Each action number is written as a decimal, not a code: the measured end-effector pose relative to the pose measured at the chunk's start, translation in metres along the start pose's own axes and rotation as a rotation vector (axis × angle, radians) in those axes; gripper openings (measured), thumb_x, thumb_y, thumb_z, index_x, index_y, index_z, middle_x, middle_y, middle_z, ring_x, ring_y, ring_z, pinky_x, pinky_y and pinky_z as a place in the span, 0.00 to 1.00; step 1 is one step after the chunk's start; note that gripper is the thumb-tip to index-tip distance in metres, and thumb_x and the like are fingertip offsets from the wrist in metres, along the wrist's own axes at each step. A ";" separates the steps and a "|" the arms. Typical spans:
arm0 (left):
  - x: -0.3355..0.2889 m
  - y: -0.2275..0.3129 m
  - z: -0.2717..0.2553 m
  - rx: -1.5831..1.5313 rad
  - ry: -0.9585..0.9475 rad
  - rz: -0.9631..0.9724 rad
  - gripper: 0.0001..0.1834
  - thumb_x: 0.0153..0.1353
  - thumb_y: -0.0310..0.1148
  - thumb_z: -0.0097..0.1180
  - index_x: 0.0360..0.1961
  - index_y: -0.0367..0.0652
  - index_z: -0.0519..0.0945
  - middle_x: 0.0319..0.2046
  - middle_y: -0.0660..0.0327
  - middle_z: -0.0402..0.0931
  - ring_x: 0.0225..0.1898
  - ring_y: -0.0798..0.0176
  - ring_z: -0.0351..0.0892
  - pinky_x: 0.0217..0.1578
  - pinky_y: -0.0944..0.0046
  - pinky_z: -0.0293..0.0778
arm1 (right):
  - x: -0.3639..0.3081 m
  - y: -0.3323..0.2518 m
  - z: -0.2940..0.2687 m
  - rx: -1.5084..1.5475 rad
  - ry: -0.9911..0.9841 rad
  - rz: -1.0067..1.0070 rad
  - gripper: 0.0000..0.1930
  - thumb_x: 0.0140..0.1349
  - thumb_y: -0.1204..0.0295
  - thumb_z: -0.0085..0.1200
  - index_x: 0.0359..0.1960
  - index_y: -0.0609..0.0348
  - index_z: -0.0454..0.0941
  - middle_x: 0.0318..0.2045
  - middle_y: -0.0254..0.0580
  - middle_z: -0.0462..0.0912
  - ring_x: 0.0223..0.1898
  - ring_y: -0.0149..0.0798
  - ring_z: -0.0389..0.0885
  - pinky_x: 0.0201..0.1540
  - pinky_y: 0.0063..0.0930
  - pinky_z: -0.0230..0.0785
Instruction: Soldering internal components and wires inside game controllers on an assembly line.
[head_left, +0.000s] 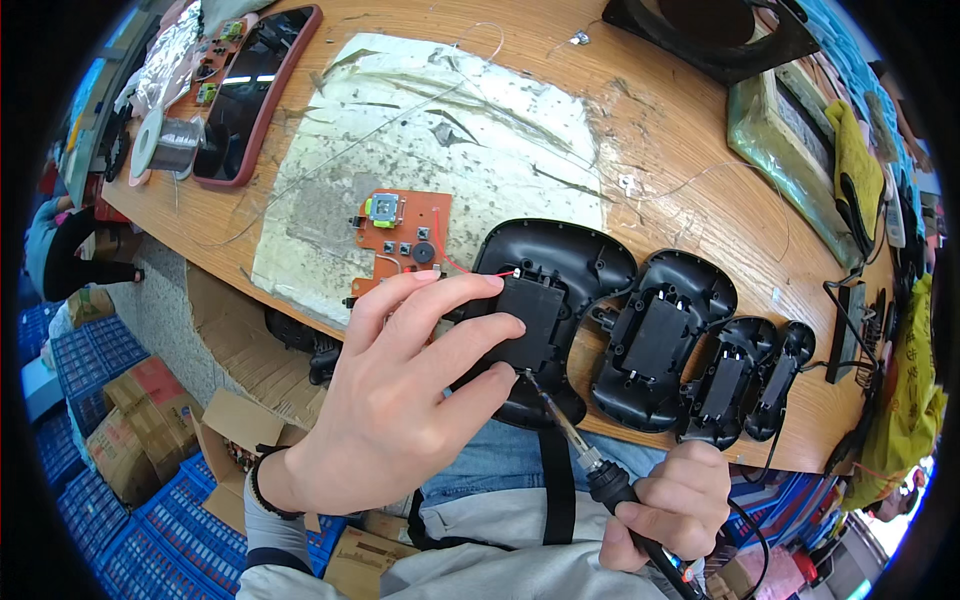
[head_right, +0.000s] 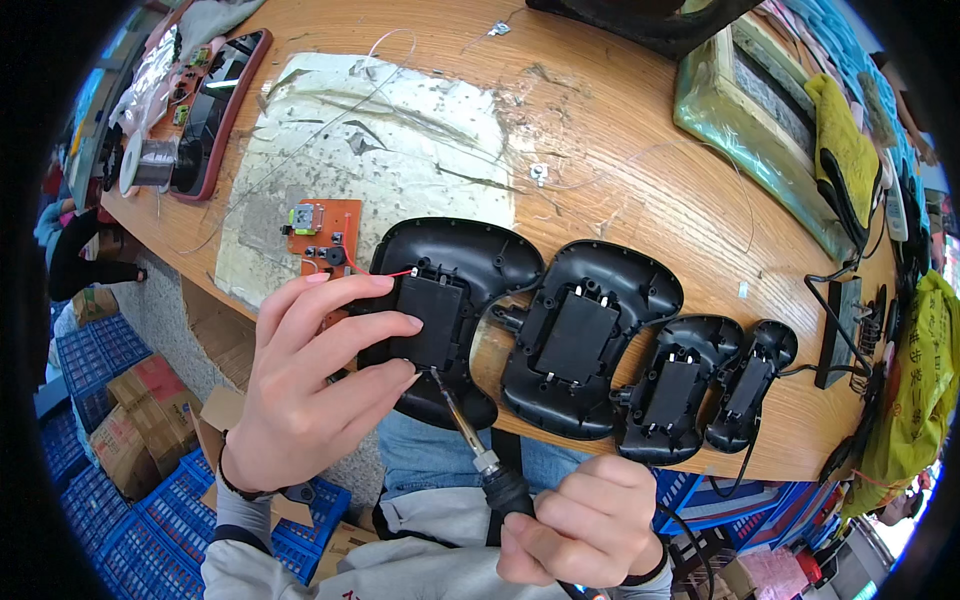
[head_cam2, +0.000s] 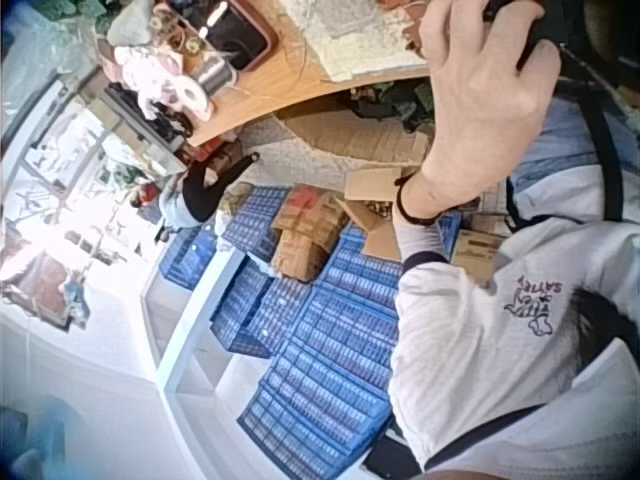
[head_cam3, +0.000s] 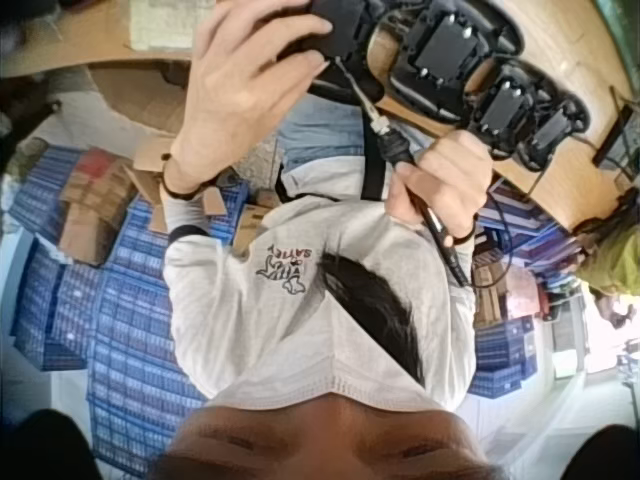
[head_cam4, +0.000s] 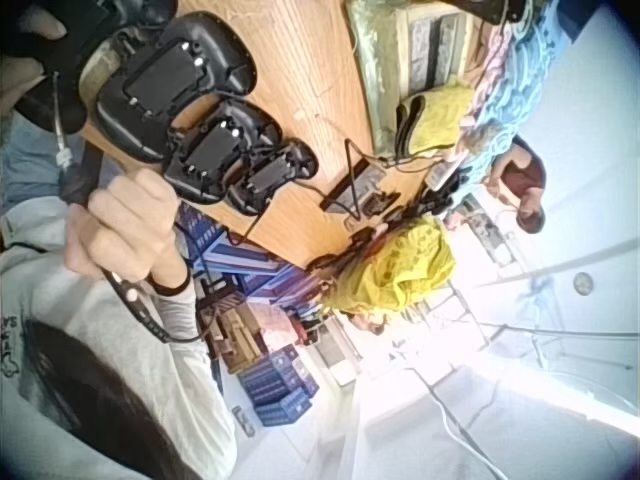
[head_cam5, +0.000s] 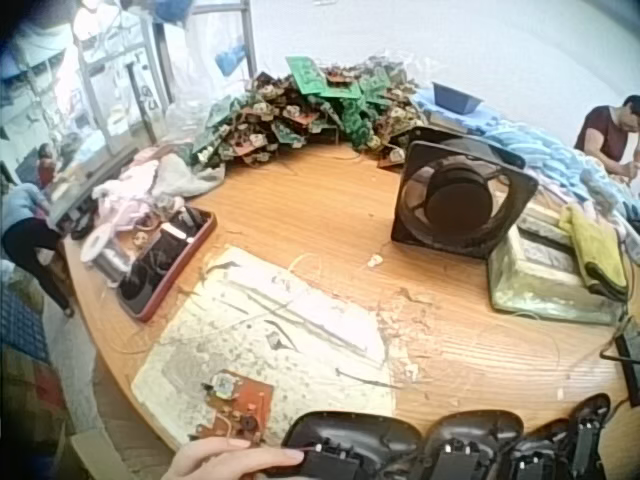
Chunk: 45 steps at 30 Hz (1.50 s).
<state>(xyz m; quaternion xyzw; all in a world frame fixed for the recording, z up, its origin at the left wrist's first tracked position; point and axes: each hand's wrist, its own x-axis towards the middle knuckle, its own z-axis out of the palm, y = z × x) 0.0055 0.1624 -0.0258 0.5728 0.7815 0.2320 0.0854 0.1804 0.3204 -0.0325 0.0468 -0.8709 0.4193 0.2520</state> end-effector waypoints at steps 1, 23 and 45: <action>-0.001 0.001 0.000 -0.001 0.005 -0.022 0.04 0.40 0.26 0.60 0.21 0.43 0.79 0.40 0.64 0.75 0.51 0.57 0.70 0.51 0.54 0.61 | 0.000 0.000 0.001 -0.003 -0.009 -0.006 0.10 0.35 0.73 0.56 0.23 0.55 0.70 0.08 0.30 0.65 0.07 0.29 0.58 0.15 0.23 0.48; 0.001 0.001 0.000 0.031 -0.008 -0.001 0.05 0.38 0.26 0.57 0.21 0.40 0.79 0.39 0.61 0.75 0.50 0.56 0.70 0.51 0.54 0.62 | -0.010 -0.007 -0.022 -0.103 -0.002 0.057 0.12 0.42 0.71 0.54 0.29 0.55 0.65 0.09 0.31 0.65 0.09 0.29 0.61 0.18 0.25 0.53; 0.001 0.004 0.002 0.011 0.003 -0.033 0.09 0.37 0.25 0.65 0.23 0.44 0.79 0.39 0.65 0.76 0.50 0.57 0.71 0.51 0.53 0.60 | -0.011 -0.010 -0.029 -0.085 -0.028 0.084 0.13 0.40 0.72 0.54 0.29 0.54 0.66 0.09 0.31 0.66 0.10 0.30 0.62 0.19 0.26 0.53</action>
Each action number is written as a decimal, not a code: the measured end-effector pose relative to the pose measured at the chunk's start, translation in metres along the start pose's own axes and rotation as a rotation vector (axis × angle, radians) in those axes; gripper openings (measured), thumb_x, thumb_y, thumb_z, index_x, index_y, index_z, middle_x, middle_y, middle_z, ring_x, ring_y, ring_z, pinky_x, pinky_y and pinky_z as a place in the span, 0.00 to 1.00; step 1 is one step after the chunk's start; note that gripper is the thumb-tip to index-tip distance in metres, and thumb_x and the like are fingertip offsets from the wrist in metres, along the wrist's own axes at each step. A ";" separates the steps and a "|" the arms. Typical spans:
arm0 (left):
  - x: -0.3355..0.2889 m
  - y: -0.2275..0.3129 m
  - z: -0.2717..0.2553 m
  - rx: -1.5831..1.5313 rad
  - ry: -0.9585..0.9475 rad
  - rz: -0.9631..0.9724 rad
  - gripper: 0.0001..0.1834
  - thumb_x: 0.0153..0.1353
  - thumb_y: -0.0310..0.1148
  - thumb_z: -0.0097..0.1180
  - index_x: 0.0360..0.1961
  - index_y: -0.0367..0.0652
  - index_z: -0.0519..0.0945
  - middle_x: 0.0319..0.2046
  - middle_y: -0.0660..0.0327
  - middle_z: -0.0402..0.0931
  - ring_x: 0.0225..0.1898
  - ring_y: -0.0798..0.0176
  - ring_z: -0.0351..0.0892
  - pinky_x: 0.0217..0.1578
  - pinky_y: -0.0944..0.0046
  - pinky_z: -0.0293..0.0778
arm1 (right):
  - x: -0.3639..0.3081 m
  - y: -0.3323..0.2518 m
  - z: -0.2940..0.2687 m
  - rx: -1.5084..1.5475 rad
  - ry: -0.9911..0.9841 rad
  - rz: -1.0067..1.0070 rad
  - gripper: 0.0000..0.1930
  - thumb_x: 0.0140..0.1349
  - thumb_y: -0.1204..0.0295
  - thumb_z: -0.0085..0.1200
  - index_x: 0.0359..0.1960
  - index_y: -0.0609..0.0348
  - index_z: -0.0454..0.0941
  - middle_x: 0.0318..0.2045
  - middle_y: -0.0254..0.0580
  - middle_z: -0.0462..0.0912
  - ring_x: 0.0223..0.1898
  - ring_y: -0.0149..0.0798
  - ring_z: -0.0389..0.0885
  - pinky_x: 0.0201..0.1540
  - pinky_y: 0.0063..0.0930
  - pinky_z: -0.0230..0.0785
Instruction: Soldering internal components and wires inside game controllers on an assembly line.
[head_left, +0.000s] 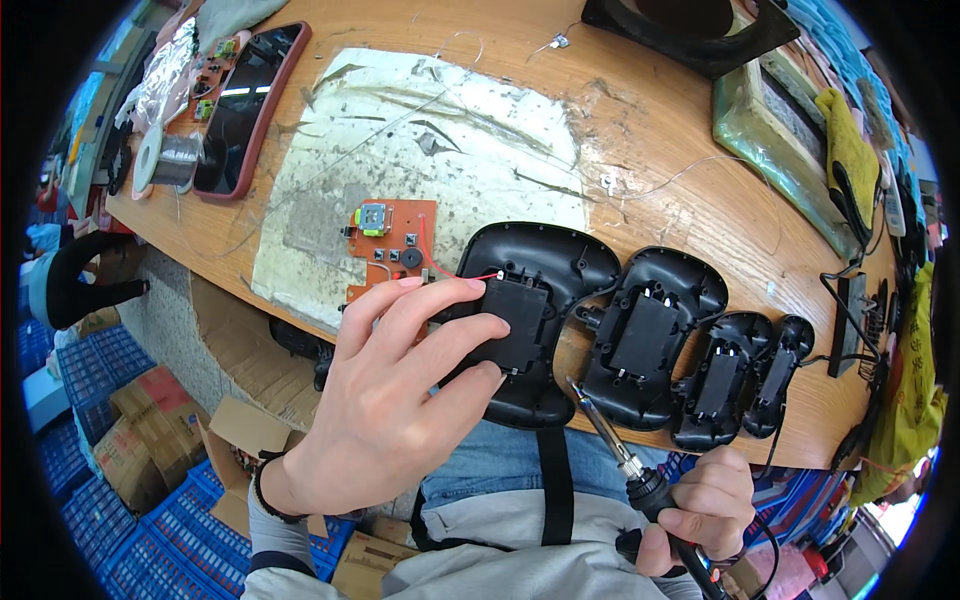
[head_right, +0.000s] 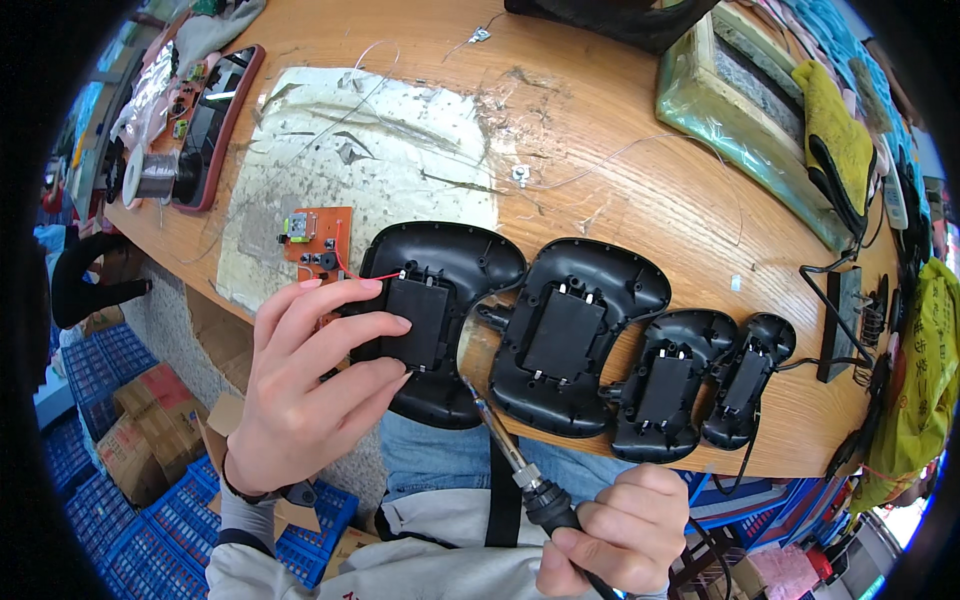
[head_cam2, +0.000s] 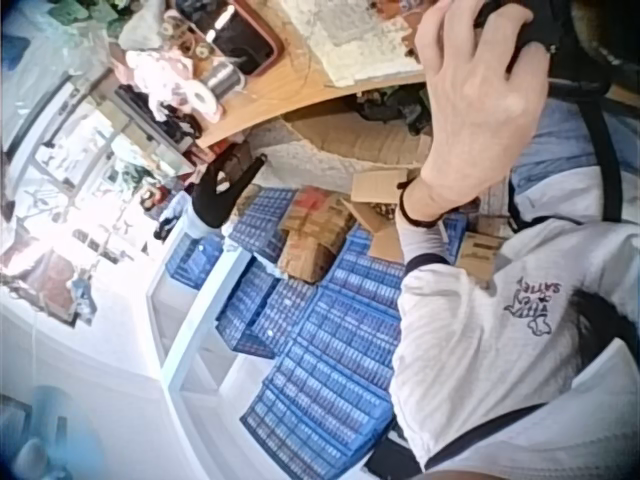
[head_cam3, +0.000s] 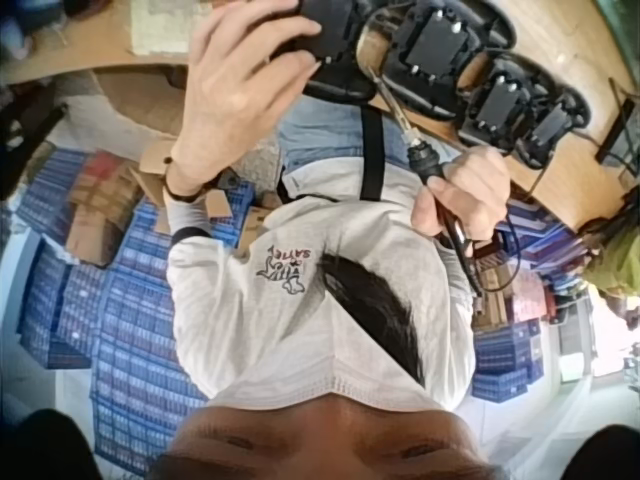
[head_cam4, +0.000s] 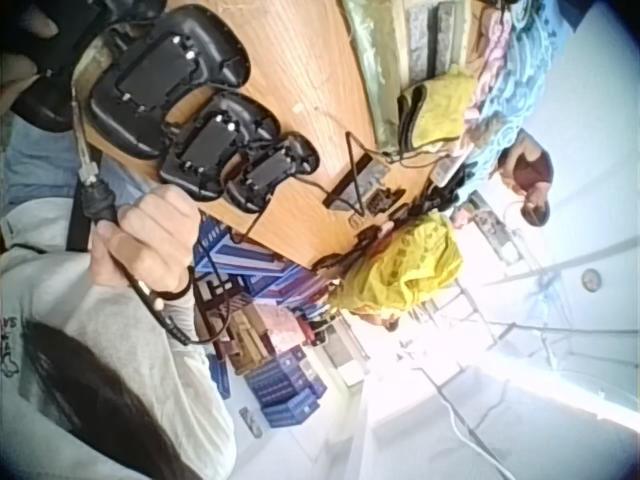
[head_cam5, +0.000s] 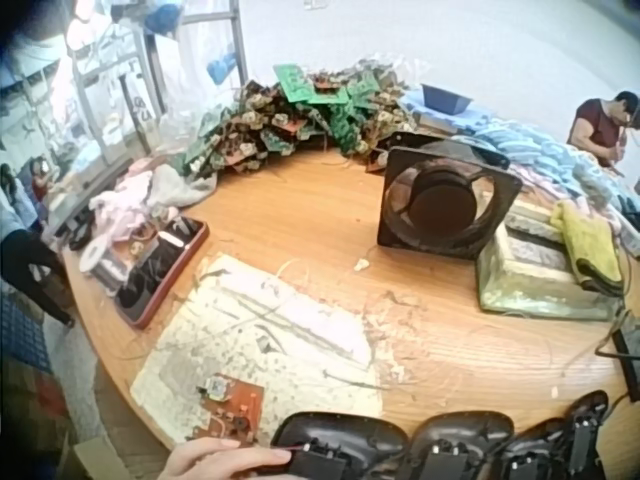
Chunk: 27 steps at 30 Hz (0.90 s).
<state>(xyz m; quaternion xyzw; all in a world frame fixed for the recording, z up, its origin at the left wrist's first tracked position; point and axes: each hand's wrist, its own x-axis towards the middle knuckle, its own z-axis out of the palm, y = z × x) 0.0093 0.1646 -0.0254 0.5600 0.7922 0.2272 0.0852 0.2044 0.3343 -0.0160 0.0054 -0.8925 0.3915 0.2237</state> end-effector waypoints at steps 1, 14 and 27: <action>0.000 -0.001 0.000 -0.004 -0.012 -0.014 0.13 0.38 0.30 0.65 0.29 0.44 0.79 0.42 0.63 0.75 0.51 0.56 0.70 0.52 0.53 0.59 | 0.000 0.001 0.000 0.001 0.003 0.005 0.13 0.40 0.72 0.53 0.29 0.54 0.66 0.09 0.31 0.66 0.10 0.30 0.62 0.19 0.26 0.53; 0.008 -0.019 -0.023 0.104 -0.101 -0.134 0.36 0.36 0.48 0.69 0.49 0.46 0.75 0.56 0.56 0.66 0.59 0.51 0.61 0.56 0.51 0.55 | 0.014 -0.001 -0.010 0.153 0.261 -0.004 0.08 0.49 0.75 0.55 0.25 0.64 0.67 0.12 0.41 0.66 0.11 0.36 0.60 0.16 0.29 0.49; 0.210 -0.215 -0.076 0.840 0.542 0.140 0.15 0.44 0.22 0.52 0.37 0.42 0.78 0.48 0.58 0.70 0.51 0.53 0.67 0.48 0.59 0.64 | -0.010 -0.004 -0.033 0.075 0.422 0.034 0.07 0.47 0.78 0.51 0.25 0.64 0.66 0.15 0.41 0.65 0.14 0.39 0.62 0.19 0.31 0.55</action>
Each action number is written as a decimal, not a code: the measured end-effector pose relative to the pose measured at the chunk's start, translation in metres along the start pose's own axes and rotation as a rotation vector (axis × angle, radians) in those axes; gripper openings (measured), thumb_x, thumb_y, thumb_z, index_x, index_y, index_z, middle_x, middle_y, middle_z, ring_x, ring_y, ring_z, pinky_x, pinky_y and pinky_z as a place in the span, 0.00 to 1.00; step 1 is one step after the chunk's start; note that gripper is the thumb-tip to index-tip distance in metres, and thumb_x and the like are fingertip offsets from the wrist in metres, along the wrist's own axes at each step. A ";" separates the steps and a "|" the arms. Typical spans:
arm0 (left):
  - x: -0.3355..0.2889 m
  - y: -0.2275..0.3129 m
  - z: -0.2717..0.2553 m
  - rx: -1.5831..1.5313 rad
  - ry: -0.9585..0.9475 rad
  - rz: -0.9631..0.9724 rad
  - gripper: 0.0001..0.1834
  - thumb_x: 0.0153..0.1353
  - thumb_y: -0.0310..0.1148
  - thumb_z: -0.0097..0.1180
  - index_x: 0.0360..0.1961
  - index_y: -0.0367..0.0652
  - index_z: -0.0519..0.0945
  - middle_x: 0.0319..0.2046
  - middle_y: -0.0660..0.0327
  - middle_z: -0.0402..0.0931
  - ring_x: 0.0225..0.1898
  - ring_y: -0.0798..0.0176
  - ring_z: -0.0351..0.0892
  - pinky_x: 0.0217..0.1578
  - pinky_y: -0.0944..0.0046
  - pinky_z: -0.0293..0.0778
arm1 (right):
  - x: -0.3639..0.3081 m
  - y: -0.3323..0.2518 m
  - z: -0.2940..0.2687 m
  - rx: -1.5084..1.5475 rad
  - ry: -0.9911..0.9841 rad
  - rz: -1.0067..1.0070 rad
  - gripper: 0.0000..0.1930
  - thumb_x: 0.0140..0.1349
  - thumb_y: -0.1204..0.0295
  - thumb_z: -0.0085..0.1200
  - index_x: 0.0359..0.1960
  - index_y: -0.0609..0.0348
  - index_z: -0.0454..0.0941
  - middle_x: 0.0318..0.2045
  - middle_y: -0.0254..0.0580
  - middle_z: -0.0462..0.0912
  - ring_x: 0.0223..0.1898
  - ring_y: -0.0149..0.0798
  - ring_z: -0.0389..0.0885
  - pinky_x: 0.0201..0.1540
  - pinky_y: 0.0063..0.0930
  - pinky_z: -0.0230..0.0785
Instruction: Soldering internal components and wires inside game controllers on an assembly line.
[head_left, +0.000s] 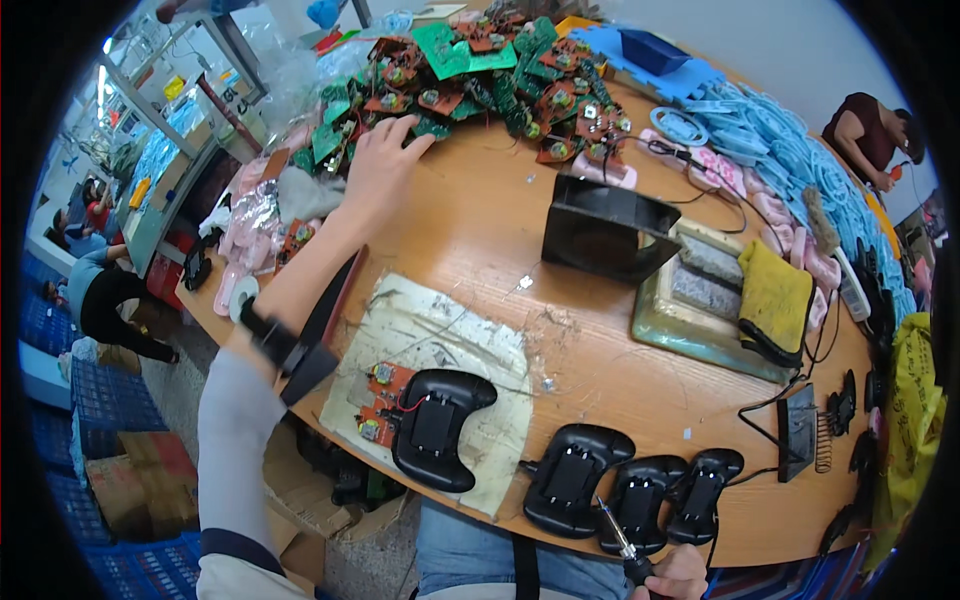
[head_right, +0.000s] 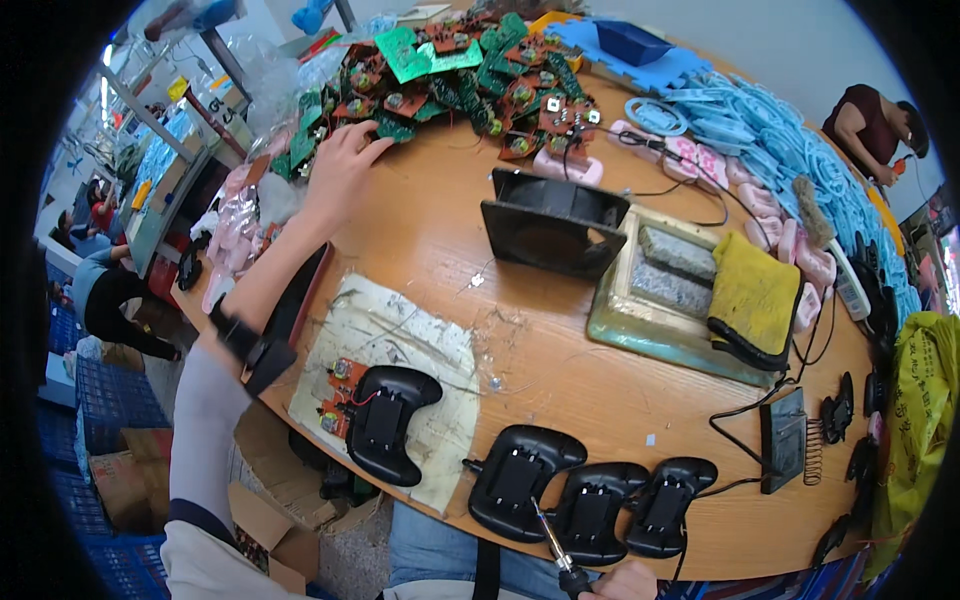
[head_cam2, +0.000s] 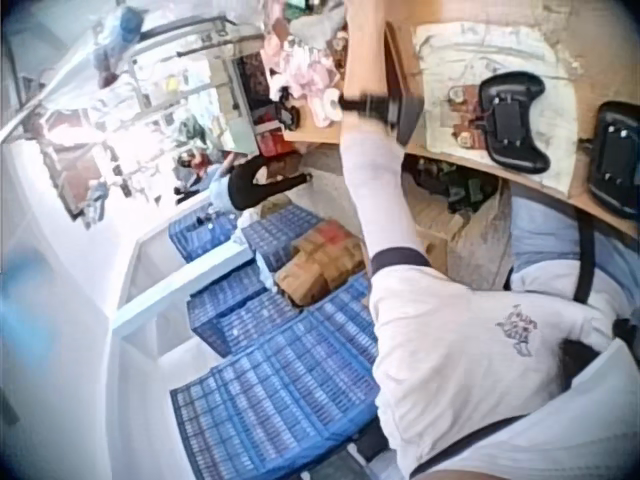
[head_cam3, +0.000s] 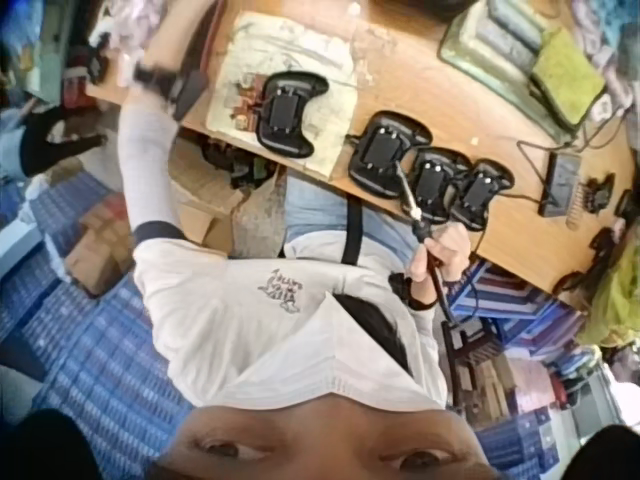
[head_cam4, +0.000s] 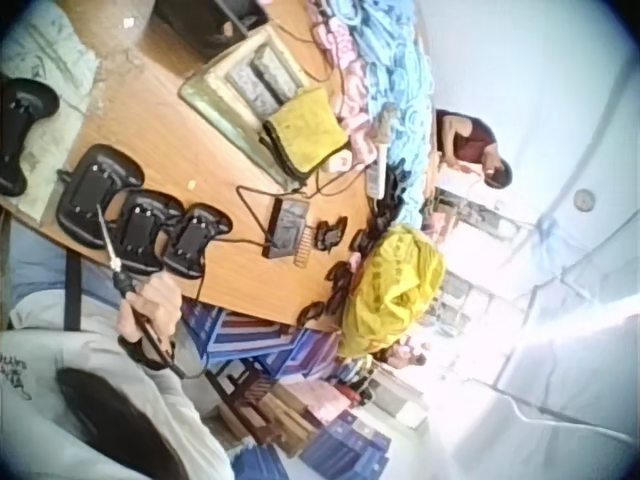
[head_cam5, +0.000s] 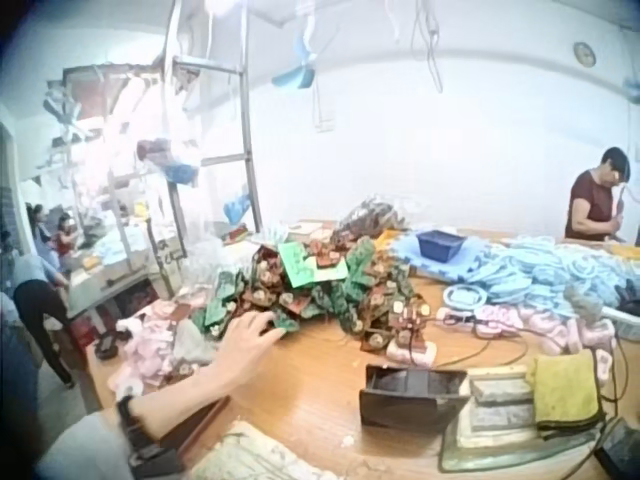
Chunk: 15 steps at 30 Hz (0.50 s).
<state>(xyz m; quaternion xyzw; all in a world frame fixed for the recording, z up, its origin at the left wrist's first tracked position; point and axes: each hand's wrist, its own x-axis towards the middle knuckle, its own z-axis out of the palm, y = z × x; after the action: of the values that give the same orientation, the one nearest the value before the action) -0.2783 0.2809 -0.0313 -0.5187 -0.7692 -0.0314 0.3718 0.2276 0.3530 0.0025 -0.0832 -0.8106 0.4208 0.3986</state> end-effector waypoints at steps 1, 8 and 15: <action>0.011 -0.006 0.018 -0.004 0.015 0.006 0.15 0.44 0.22 0.52 0.37 0.42 0.78 0.48 0.58 0.70 0.51 0.53 0.67 0.48 0.59 0.64 | 0.002 0.000 0.000 -0.010 0.011 -0.007 0.07 0.47 0.78 0.51 0.25 0.64 0.66 0.15 0.41 0.65 0.14 0.39 0.62 0.19 0.31 0.55; 0.046 -0.034 0.033 -0.341 0.045 -0.021 0.05 0.53 0.26 0.52 0.30 0.40 0.79 0.34 0.59 0.77 0.34 0.54 0.76 0.39 0.60 0.70 | 0.002 -0.010 -0.011 -0.038 0.085 0.135 0.07 0.46 0.79 0.51 0.26 0.65 0.66 0.18 0.43 0.67 0.17 0.39 0.62 0.24 0.33 0.56; 0.016 -0.004 -0.091 -1.322 -0.170 -0.666 0.14 0.63 0.26 0.46 0.50 0.38 0.70 0.41 0.63 0.75 0.44 0.72 0.72 0.47 0.72 0.65 | -0.002 0.003 -0.011 0.038 0.086 0.120 0.08 0.48 0.77 0.52 0.28 0.64 0.66 0.19 0.42 0.66 0.19 0.38 0.63 0.24 0.33 0.56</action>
<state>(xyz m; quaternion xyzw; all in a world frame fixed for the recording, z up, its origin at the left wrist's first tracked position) -0.2354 0.2522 0.0459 -0.3743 -0.7325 -0.5582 -0.1079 0.2368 0.3609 0.0024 -0.1421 -0.7782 0.4553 0.4085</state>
